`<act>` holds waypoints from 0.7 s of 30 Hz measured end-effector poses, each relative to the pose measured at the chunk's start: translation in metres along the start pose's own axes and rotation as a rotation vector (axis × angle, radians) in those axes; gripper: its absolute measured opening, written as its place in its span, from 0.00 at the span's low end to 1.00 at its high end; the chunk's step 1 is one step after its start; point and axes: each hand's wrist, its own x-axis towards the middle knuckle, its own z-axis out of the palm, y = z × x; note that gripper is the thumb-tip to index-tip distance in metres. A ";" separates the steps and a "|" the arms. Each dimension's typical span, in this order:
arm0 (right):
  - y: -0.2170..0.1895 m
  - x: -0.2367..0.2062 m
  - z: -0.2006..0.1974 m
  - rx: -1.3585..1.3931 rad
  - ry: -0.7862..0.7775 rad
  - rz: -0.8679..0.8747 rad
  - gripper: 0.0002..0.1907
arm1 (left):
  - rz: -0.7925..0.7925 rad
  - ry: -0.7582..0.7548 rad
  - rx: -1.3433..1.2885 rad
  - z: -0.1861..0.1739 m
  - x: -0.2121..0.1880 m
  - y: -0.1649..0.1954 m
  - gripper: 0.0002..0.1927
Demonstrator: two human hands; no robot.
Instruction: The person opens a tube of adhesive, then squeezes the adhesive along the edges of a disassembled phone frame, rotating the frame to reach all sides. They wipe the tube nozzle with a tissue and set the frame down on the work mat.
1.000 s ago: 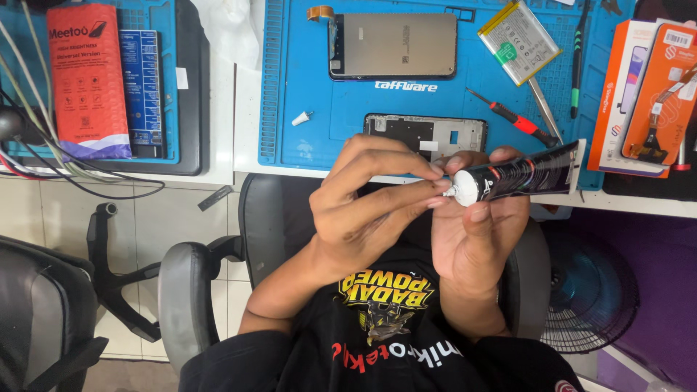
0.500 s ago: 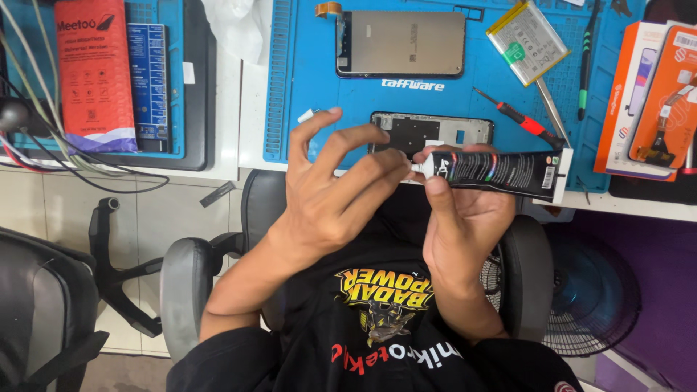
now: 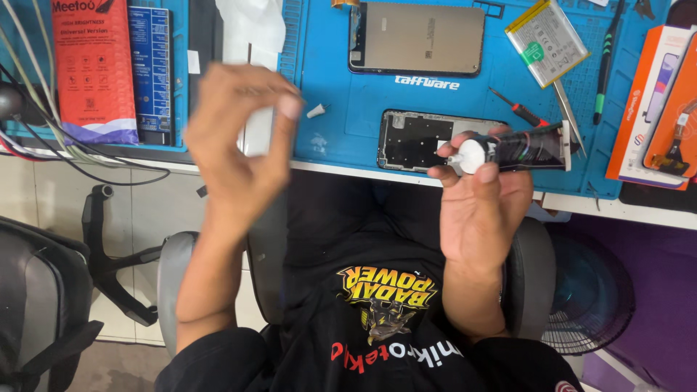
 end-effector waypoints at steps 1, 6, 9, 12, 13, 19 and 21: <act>-0.003 0.000 -0.003 0.012 -0.016 0.010 0.25 | 0.027 0.026 0.051 -0.003 0.004 -0.009 0.06; -0.007 -0.007 -0.012 0.026 -0.053 0.041 0.27 | 0.141 0.077 0.242 -0.011 0.022 -0.041 0.10; -0.007 -0.012 -0.014 0.035 -0.062 0.035 0.28 | 0.215 0.045 0.286 -0.018 0.026 -0.050 0.13; -0.007 -0.015 -0.017 0.046 -0.060 0.032 0.27 | 0.147 -0.007 0.276 -0.031 0.022 -0.054 0.14; -0.007 -0.015 -0.018 0.052 -0.064 0.034 0.27 | 0.156 -0.017 0.281 -0.036 0.020 -0.055 0.10; -0.006 -0.016 -0.023 0.030 -0.079 0.027 0.24 | 0.176 -0.068 0.287 -0.055 0.009 -0.065 0.09; -0.006 -0.017 -0.023 0.008 -0.076 0.024 0.23 | 0.188 -0.073 0.317 -0.060 0.005 -0.067 0.06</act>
